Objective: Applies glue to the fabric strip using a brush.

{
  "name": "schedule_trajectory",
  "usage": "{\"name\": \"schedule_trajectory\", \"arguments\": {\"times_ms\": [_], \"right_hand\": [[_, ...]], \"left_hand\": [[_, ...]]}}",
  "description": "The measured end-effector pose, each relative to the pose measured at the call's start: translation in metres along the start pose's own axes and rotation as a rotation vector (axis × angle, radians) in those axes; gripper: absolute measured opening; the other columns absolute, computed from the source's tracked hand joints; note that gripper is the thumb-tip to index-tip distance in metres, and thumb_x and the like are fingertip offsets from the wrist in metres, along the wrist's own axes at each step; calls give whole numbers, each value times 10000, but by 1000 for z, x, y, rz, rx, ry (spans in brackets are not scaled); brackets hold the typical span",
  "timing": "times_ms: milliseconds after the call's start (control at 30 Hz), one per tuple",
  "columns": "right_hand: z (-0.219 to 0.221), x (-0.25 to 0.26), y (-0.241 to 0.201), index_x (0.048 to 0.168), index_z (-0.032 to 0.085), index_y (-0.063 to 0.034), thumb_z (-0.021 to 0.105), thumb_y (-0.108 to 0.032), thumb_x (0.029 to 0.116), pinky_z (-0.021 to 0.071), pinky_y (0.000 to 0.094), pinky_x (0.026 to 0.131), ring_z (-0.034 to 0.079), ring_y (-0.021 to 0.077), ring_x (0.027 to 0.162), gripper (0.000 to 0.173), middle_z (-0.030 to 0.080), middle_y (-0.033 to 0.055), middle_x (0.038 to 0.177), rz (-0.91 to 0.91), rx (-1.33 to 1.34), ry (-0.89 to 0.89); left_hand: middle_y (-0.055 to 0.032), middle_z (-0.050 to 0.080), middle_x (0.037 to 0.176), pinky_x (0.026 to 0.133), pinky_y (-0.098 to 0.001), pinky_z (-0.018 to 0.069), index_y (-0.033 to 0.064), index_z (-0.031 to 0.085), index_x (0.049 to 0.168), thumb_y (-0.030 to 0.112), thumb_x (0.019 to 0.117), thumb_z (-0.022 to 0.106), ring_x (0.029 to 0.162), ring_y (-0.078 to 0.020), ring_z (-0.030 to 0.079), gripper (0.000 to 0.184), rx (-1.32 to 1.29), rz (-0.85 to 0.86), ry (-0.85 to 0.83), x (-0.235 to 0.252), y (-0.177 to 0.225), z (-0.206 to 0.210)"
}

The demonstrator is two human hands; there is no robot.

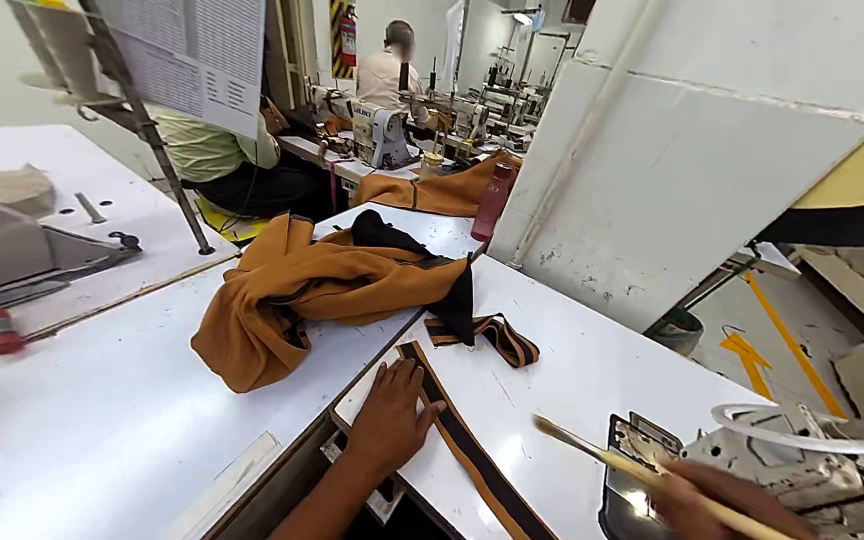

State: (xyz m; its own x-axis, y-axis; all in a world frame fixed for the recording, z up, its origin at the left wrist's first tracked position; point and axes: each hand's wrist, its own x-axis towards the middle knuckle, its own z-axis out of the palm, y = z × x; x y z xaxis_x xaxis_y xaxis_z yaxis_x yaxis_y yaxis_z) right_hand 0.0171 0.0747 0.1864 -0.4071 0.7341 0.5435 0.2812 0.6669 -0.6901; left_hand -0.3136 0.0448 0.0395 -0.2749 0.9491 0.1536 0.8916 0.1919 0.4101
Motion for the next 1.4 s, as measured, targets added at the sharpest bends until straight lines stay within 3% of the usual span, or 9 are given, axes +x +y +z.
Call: {"name": "schedule_trajectory", "arguments": {"times_ms": [133,333,633,833,1067,1200,1400], "right_hand": [[127,72,42,991,759,-110,635,-327,997,614,261,626,702,48,707,249,744,-44,835,-48,-89,-11],[203,121,58,942,756,-199,623,-414,986,585,252,595,676,27,655,257,717,-100,757,-8,-130,-148],[212,141,56,948,748,-227,624,-420,998,534,255,531,628,25,588,235,696,-114,732,-26,-208,-223],[216,140,55,958,758,-241,612,-447,993,552,256,540,642,27,603,255,708,-121,752,-31,-182,-281],[208,140,53,953,753,-228,621,-422,992,555,243,544,643,9,622,237,714,-125,790,-78,-200,-219],[206,138,59,938,738,-228,633,-406,989,523,239,536,620,-1,608,213,684,-122,739,-73,-290,-188],[204,134,59,970,751,-220,619,-426,1004,560,252,572,650,8,643,247,712,-112,787,-79,-284,-178]], "left_hand": [[-126,450,1583,1276,-490,173,63,523,1485,563,1042,385,1507,-265,363,682,-78,-39,-7,0,4,1],[-128,482,1557,1269,-488,193,52,553,1454,525,1035,414,1494,-272,383,647,-98,-30,19,0,4,2],[-128,487,1555,1262,-498,200,40,558,1445,510,1032,411,1493,-283,386,642,-98,-31,4,-1,7,-1],[-135,504,1539,1255,-509,219,30,569,1430,504,1030,421,1480,-294,406,637,-99,-27,33,0,7,2],[-123,499,1546,1257,-501,217,35,564,1439,509,1033,411,1480,-282,407,642,-82,-31,26,-1,8,1],[-113,515,1534,1255,-492,228,43,572,1436,522,1033,408,1474,-268,418,647,-55,-27,39,-1,8,2],[-95,532,1522,1257,-468,237,53,592,1424,536,1025,413,1469,-251,427,651,-29,-25,80,-3,6,5]]}}
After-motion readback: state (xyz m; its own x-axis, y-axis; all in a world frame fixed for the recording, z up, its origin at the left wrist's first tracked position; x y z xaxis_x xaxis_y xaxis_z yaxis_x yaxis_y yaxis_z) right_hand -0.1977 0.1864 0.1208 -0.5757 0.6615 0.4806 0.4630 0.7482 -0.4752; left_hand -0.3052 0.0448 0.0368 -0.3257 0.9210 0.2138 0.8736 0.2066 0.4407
